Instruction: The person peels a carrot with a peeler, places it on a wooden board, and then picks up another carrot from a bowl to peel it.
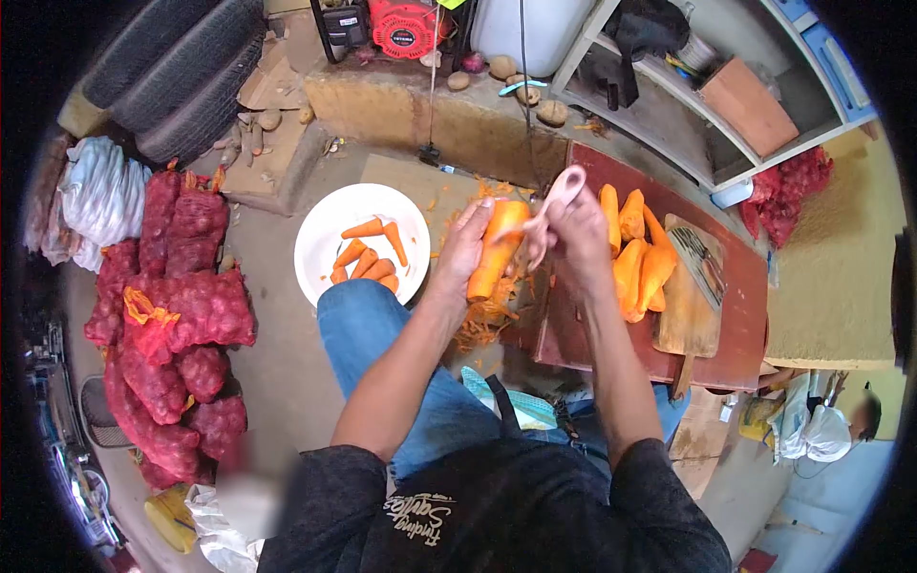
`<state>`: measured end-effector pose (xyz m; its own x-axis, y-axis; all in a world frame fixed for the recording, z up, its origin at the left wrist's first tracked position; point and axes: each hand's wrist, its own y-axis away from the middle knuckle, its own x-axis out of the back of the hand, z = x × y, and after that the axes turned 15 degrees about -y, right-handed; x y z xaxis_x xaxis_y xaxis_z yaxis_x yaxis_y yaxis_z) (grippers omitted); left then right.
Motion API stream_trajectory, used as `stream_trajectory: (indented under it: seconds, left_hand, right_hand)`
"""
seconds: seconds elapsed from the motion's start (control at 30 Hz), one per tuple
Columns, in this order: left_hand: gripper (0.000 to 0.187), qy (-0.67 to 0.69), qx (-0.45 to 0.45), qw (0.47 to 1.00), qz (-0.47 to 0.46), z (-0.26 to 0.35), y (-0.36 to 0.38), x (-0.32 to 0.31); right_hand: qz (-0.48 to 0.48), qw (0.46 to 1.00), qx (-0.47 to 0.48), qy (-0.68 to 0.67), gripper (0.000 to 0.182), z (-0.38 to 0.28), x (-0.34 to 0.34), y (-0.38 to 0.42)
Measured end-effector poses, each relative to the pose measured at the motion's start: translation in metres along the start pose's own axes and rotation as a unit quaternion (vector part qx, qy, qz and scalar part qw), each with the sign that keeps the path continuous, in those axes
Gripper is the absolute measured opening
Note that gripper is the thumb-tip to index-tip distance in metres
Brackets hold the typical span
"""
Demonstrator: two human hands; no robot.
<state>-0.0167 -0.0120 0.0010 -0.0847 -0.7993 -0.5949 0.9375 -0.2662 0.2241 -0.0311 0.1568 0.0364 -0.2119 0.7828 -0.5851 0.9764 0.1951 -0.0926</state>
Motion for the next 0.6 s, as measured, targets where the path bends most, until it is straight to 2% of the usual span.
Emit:
stream_trajectory:
  seconds: [0.07,0.13,0.27,0.33,0.37,0.4,0.47,0.53,0.57,0.6]
  left_hand:
    - [0.035,-0.024,0.011,0.999,-0.022,-0.002,-0.001,0.010]
    - [0.035,0.011,-0.016,1.000,-0.011,-0.005,-0.009,0.010]
    - [0.036,-0.036,-0.038,0.999,-0.007,-0.003,-0.013,0.014]
    - [0.036,-0.065,-0.025,0.998,-0.003,-0.006,-0.005,0.011]
    - [0.036,-0.080,-0.019,0.997,-0.003,-0.005,0.000,0.008]
    - [0.036,-0.098,-0.014,0.995,-0.004,-0.004,0.003,0.006]
    - [0.037,-0.067,-0.020,0.997,-0.010,-0.006,0.001,0.012]
    - [0.038,-0.043,-0.023,0.999,0.013,-0.006,0.001,0.011]
    - [0.038,-0.040,-0.024,0.998,0.035,-0.001,0.002,0.007]
    - [0.037,-0.039,-0.025,0.997,0.056,0.003,-0.001,0.003]
  right_hand:
    - [0.013,1.000,0.011,0.004,0.018,0.001,0.013,-0.019]
    - [0.008,1.000,0.018,0.017,0.026,0.003,0.010,-0.028]
    - [0.020,0.999,0.028,-0.041,0.018,0.002,0.007,-0.033]
    - [0.051,0.996,0.055,-0.054,0.013,-0.010,0.027,-0.048]
    - [0.059,0.990,0.062,-0.115,0.012,-0.017,0.049,-0.059]
    - [0.091,0.988,0.074,-0.097,0.012,-0.031,0.054,-0.061]
    - [0.061,0.997,0.053,-0.005,0.008,-0.047,0.068,-0.061]
    - [0.048,0.997,0.016,0.052,0.008,-0.048,0.027,-0.038]
    - [0.041,0.996,0.000,0.079,0.010,-0.044,0.007,-0.024]
    - [0.029,0.997,0.019,0.068,0.020,-0.022,0.012,-0.017]
